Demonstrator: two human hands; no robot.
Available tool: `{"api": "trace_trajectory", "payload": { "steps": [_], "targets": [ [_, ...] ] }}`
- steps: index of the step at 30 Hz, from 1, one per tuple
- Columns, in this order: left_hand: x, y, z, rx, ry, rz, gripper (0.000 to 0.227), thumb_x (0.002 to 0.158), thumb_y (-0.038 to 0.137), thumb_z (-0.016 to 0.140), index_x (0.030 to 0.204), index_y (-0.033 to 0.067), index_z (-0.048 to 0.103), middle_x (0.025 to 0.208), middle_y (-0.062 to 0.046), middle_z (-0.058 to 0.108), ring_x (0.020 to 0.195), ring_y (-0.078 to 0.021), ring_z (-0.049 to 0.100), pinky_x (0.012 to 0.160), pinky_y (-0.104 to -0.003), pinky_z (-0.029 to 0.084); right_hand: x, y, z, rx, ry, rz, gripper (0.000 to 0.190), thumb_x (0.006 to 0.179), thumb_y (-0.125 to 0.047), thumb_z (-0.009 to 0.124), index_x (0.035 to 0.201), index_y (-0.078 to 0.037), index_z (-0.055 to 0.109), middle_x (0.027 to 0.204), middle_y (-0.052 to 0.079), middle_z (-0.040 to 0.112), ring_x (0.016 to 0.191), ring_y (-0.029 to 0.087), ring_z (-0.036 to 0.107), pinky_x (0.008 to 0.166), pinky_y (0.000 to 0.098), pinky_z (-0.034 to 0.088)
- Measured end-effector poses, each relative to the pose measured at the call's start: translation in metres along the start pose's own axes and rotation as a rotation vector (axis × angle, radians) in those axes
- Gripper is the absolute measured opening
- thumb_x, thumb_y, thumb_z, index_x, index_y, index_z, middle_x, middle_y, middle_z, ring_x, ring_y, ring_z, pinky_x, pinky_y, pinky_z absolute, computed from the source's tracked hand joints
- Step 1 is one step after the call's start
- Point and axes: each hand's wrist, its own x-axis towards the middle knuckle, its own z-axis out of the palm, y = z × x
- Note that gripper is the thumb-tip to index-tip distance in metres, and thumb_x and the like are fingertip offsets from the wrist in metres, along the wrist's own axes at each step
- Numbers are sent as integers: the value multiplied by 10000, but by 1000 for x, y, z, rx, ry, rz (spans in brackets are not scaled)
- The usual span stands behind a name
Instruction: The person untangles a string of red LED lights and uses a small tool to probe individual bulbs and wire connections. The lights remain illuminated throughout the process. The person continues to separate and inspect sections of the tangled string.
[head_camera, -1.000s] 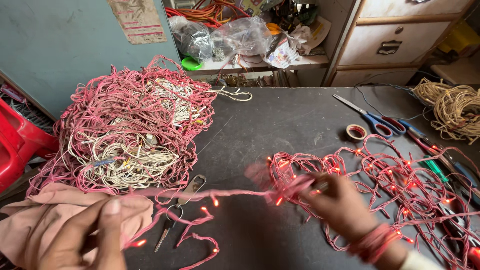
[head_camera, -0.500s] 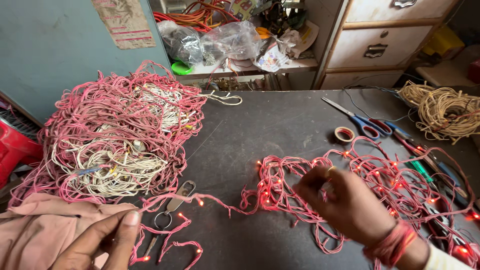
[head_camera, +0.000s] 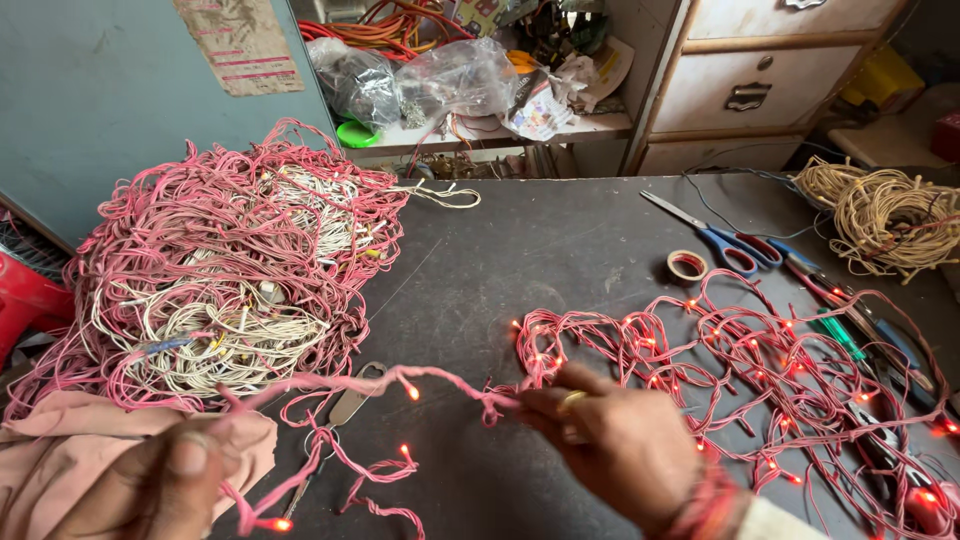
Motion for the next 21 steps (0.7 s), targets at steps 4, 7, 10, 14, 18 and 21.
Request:
{"api": "trace_trajectory", "payload": {
  "steps": [4,7,10,14,18,21],
  "targets": [
    [-12,-1,11,60,42,-166,196,953,236,744,1053,74,791,877,-77,774,818,-155,713,808,-305,557,-18,23,-46,-16,48,-92,133,917,-281,743,1007,-190,780,1072,-23,813,826,175,751,669,287,577],
    [-15,9,21,92,52,-205,214,943,242,763,1068,71,794,900,-102,788,838,-183,718,816,-330,548,-44,36,-73,178,-75,347,281,861,-326,809,1118,-220,849,951,-55,788,825,81,740,725,272,568],
    [-13,31,30,165,77,-175,221,931,247,789,1090,95,802,908,-113,786,840,-203,713,830,-345,543,-56,40,-83,200,-174,899,291,865,-217,785,1147,-150,809,925,77,774,791,180,711,774,321,597],
    [-8,72,41,305,83,13,439,766,258,871,1159,92,772,983,-137,735,860,-211,711,830,-351,561,-57,40,-92,257,-21,720,257,862,-212,776,1094,-100,782,980,59,747,891,124,765,818,287,602],
    [-16,123,72,135,29,411,374,727,294,887,1057,169,764,1018,-32,749,897,-190,730,890,-356,542,-54,48,-93,386,8,350,152,922,-187,786,1031,-87,819,1086,31,742,998,132,715,832,288,566],
    [-23,152,97,9,-209,525,401,722,403,903,1074,243,795,1035,36,763,925,-164,716,851,-341,518,-56,51,-83,449,-35,286,143,922,-169,778,1030,-87,824,1073,23,737,997,132,715,837,284,558]
  ]
}}
